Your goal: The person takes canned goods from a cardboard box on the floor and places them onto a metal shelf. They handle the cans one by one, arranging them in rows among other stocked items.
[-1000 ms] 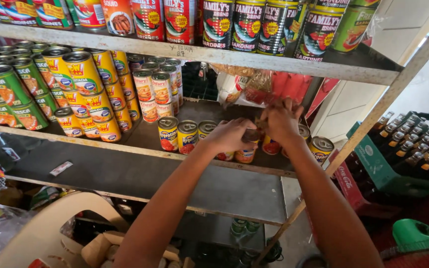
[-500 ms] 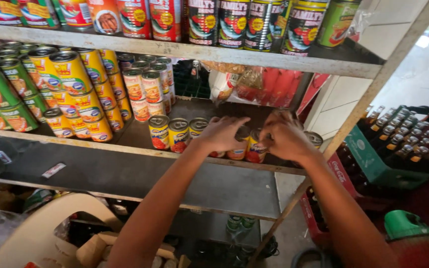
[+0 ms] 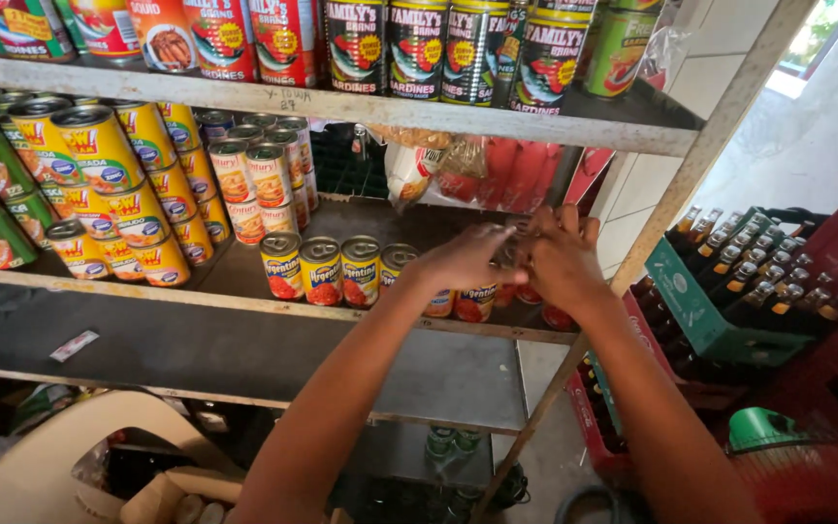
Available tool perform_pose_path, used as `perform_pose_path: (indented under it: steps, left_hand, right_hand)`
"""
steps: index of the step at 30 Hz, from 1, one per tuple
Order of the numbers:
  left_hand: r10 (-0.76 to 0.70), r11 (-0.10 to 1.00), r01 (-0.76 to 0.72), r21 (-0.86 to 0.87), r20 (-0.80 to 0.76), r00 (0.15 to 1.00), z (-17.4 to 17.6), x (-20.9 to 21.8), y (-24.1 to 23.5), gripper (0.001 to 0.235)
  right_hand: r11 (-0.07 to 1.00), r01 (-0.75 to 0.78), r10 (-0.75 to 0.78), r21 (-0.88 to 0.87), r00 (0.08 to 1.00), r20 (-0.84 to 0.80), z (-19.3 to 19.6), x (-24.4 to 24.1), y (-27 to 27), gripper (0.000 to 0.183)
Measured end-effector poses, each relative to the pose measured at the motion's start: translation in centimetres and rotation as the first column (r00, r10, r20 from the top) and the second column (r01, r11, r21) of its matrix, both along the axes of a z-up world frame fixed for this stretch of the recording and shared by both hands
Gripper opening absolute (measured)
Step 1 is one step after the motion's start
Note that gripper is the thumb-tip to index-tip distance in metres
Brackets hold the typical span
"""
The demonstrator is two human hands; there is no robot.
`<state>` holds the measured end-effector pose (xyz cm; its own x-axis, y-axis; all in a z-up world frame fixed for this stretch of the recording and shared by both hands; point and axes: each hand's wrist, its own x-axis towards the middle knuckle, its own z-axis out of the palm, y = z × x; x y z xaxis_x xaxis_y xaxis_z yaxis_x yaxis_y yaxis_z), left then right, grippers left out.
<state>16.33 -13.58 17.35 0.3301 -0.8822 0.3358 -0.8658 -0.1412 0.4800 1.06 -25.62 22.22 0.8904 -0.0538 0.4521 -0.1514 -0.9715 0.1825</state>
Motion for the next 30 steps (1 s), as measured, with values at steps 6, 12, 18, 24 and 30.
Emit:
perform_pose_path:
  steps: [6, 12, 18, 24, 30]
  left_hand:
    - [0.019, 0.995, -0.032, 0.099, 0.131, 0.991, 0.3, -2.1, 0.4, 0.099]
    - [-0.006, 0.999, -0.003, 0.034, 0.273, 0.962, -1.4, -0.3, 0.4, 0.096]
    - [0.141, 0.989, -0.147, -0.012, 0.359, 0.922, -0.9, 0.5, 5.1, 0.114]
    - [0.364, 0.906, -0.203, -0.370, 0.443, 0.819, 0.3, 3.5, 10.1, 0.107]
    - [0.522, 0.758, -0.418, -0.501, 0.081, 0.849, 1.3, 7.2, 18.6, 0.080]
  right_hand:
    - [0.904, -0.403, 0.412, 0.141, 0.910, -0.042, -0.8, 1.4, -5.2, 0.007]
    - [0.884, -0.350, 0.295, 0.311, 0.932, 0.210, -2.4, 7.7, -8.7, 0.034]
    - [0.959, 0.004, 0.011, 0.282, 0.999, -0.051, -2.2, 10.3, -5.7, 0.070]
    - [0.876, -0.326, 0.248, 0.354, 0.936, 0.249, -0.2, 11.1, -0.9, 0.066]
    - [0.550, -0.666, 0.283, 0.504, 0.717, 0.637, 0.2, 15.6, 8.3, 0.040]
